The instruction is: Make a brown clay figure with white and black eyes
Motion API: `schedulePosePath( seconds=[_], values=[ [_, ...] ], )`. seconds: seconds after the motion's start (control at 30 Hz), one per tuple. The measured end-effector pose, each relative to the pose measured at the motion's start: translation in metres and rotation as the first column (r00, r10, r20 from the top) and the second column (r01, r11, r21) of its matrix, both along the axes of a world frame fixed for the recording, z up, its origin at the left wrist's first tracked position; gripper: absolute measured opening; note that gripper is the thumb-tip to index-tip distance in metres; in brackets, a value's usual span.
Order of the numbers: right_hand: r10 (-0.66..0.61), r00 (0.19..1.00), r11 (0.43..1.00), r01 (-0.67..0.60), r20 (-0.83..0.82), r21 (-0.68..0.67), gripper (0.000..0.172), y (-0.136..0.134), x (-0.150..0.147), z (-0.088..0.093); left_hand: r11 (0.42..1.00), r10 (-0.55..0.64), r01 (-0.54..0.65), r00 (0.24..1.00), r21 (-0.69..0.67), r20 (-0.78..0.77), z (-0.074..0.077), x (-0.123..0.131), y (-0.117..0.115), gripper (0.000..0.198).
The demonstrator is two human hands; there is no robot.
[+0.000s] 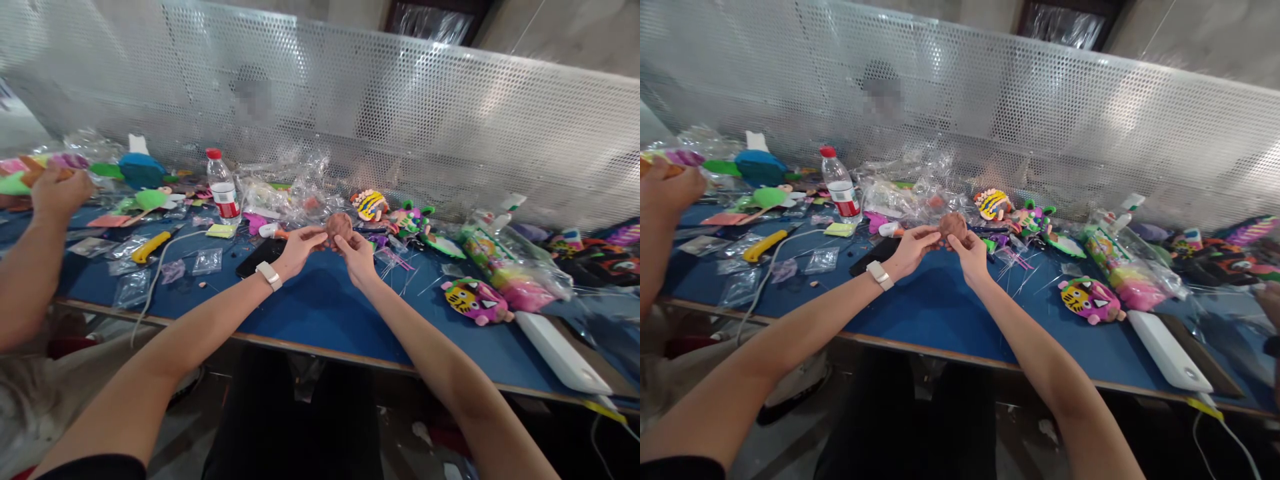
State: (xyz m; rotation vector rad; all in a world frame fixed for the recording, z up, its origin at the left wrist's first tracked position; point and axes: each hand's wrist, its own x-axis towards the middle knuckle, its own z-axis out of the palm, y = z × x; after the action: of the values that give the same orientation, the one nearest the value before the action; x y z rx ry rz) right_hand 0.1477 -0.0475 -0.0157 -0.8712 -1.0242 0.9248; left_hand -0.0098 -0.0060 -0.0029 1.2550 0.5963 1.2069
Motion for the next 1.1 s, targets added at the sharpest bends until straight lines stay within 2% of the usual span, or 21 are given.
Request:
schedulePosePath(
  seconds=[0.13,0.27,0.4,0.53,0.63,0.9,1.1],
  values=[
    [0.056,0.995,0.998,-0.058,-0.084,-0.027,0.044,0.0016,0.0013,-0.0001,0.996,0.0,0.004,0.999,0.094,-0.043,0.0002,-0.0003,-0.001,0.038],
    [0.055,0.997,0.998,-0.056,-0.058,-0.02,0.044,0.0008,0.0008,0.001,0.975,0.025,0.012,0.986,0.221,-0.165,-0.0014,-0.0029,0.0,0.036],
    [0.021,1.0,1.0,-0.021,0.004,0.003,0.041,-0.0014,-0.0015,0.0006,0.933,0.103,0.01,0.951,0.361,-0.291,0.0006,-0.007,0.0002,0.04],
    [0.0,1.0,1.0,0.0,-0.014,0.019,0.039,-0.0017,-0.002,-0.0011,0.879,0.201,-0.014,0.918,0.477,-0.342,0.0043,-0.0088,-0.0038,0.044],
    [0.001,0.999,1.0,0.0,-0.035,0.025,0.039,-0.0003,-0.0004,-0.0026,0.875,0.176,0.015,0.921,0.483,-0.348,0.0035,-0.0078,-0.0064,0.043],
    [0.048,0.999,0.999,-0.048,-0.02,-0.019,0.041,-0.0002,-0.0005,-0.0054,0.91,0.095,0.052,0.94,0.411,-0.329,-0.0052,-0.0039,-0.004,0.049],
    [-0.042,0.997,0.999,0.04,0.068,0.027,0.039,-0.0001,0.0026,0.0012,0.867,0.14,0.104,0.888,0.488,-0.437,-0.004,-0.0056,-0.0076,0.046]
  ],
)
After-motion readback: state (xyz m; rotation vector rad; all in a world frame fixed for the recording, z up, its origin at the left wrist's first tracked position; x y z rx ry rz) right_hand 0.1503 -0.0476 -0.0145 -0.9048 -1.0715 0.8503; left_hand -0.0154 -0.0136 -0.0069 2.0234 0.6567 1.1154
